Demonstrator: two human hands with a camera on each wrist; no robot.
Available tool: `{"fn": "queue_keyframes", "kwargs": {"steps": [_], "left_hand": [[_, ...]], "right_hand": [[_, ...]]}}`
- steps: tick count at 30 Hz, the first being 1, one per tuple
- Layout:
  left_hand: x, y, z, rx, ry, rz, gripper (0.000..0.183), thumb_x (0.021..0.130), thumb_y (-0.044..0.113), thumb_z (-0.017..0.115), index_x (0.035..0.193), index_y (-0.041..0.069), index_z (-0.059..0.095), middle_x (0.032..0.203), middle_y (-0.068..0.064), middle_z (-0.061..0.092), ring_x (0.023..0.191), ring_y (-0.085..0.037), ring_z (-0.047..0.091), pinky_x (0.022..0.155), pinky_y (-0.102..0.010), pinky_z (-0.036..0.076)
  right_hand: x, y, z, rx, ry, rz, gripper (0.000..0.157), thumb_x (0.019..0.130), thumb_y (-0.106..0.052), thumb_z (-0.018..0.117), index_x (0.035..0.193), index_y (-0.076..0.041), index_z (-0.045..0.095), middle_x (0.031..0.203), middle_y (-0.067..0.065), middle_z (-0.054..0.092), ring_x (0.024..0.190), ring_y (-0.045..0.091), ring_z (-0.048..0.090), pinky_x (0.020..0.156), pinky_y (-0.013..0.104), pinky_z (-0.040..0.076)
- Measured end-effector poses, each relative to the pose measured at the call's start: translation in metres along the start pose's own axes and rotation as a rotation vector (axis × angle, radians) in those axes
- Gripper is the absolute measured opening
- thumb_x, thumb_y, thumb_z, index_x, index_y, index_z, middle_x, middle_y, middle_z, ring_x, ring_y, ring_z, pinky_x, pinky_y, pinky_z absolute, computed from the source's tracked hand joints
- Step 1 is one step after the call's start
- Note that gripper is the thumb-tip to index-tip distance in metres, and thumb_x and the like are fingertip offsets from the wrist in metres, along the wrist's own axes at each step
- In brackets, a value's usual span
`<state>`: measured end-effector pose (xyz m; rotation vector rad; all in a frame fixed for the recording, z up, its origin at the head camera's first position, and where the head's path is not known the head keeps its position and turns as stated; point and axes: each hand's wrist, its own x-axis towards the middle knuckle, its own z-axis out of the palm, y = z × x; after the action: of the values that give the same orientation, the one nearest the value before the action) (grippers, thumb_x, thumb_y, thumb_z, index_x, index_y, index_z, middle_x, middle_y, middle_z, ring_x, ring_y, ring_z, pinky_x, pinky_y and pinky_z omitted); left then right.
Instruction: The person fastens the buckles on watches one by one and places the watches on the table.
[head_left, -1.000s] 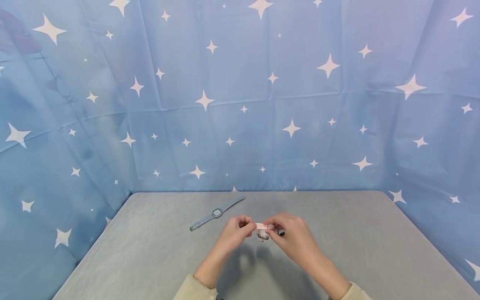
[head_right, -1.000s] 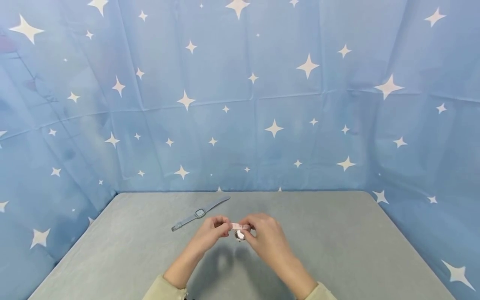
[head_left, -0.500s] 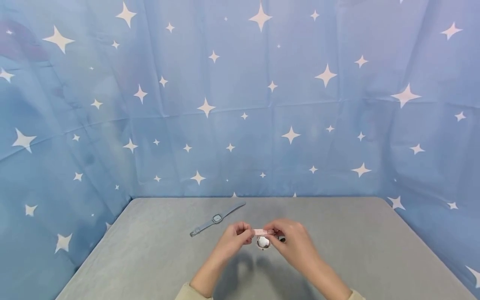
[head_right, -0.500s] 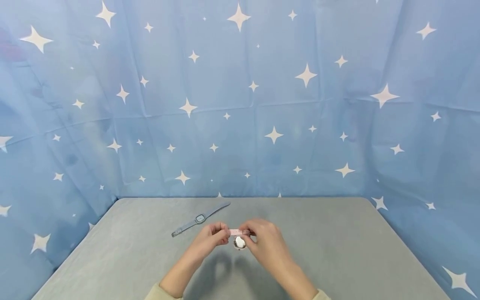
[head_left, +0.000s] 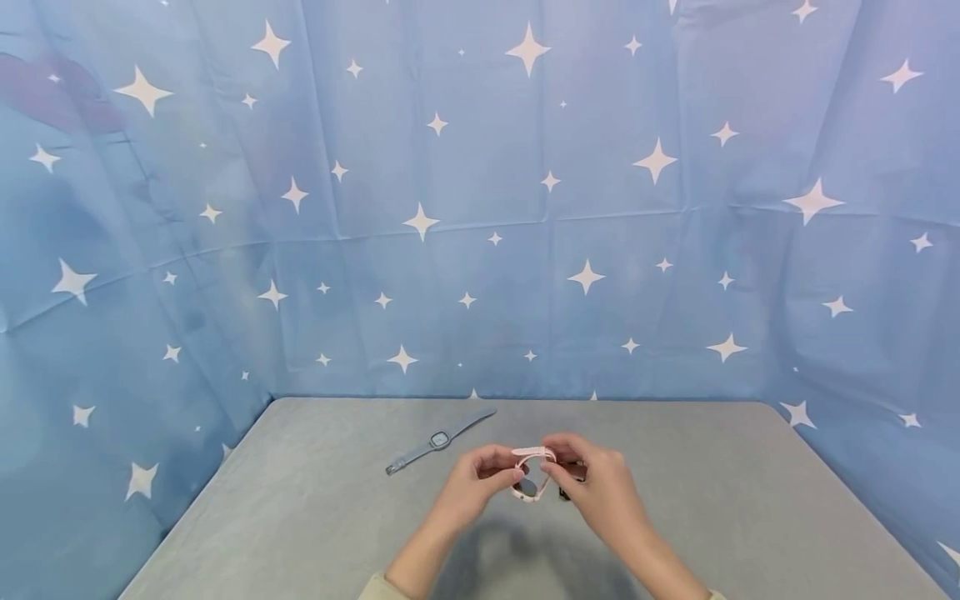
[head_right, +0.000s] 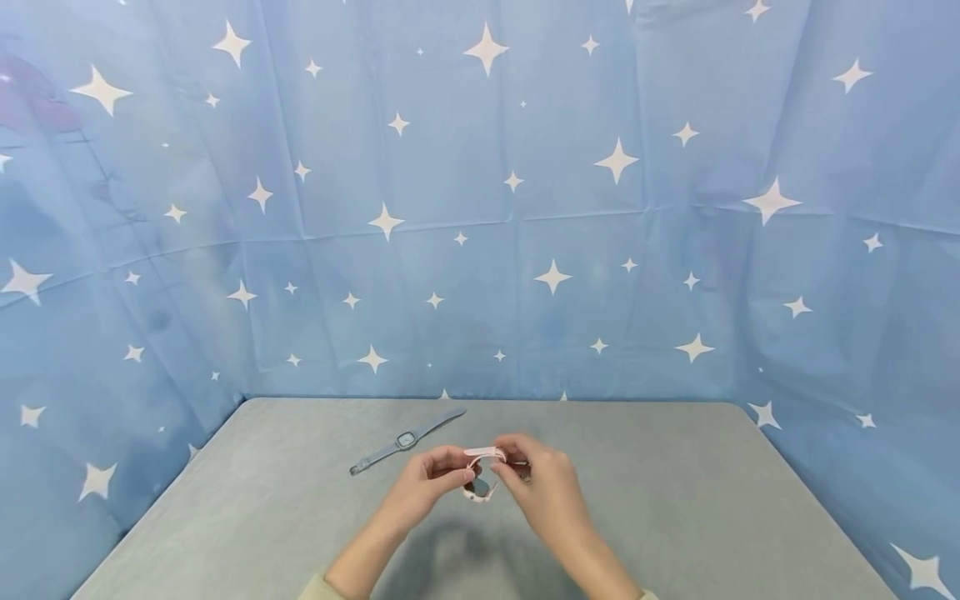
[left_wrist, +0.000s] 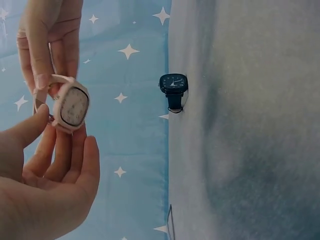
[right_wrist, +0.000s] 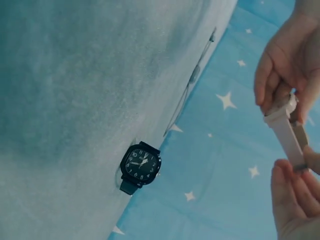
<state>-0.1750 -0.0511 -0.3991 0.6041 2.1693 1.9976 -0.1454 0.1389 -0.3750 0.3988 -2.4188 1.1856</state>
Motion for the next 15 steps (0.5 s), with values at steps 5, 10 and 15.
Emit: {"fn": "queue_keyframes", "kwargs": {"steps": [5,10,15], "left_hand": [[0.0019,0.0009,0.0032,0.013,0.064,0.028,0.026,0.092,0.010,0.070,0.110,-0.007,0.066,0.107,-0.027,0.071,0.088,-0.006,0.069,0.079,-0.018,0.054],[0.0024,0.0015,0.0065,-0.005,0.112,0.042,0.024,0.089,0.007,0.072,0.106,-0.009,0.064,0.104,-0.029,0.071,0.083,-0.003,0.067,0.075,-0.018,0.053],[0.0024,0.0043,0.0080,0.020,0.119,0.038,0.021,0.089,0.009,0.074,0.102,-0.006,0.066,0.103,-0.026,0.072,0.081,-0.006,0.066,0.072,-0.019,0.053]], "right_hand": [[-0.0019,0.0012,-0.0011,-0.069,0.011,0.000,0.025,0.085,-0.003,0.075,0.108,-0.012,0.072,0.095,0.005,0.079,0.082,0.015,0.076,0.065,0.015,0.056],[-0.0022,0.0039,-0.0012,-0.100,0.011,-0.023,0.030,0.086,-0.005,0.075,0.114,-0.013,0.071,0.097,0.004,0.078,0.082,0.016,0.076,0.065,0.017,0.057],[0.0001,0.0079,-0.0012,-0.082,0.029,-0.142,0.027,0.084,-0.003,0.076,0.108,-0.017,0.075,0.099,-0.004,0.075,0.084,0.009,0.072,0.069,0.016,0.057]]}}
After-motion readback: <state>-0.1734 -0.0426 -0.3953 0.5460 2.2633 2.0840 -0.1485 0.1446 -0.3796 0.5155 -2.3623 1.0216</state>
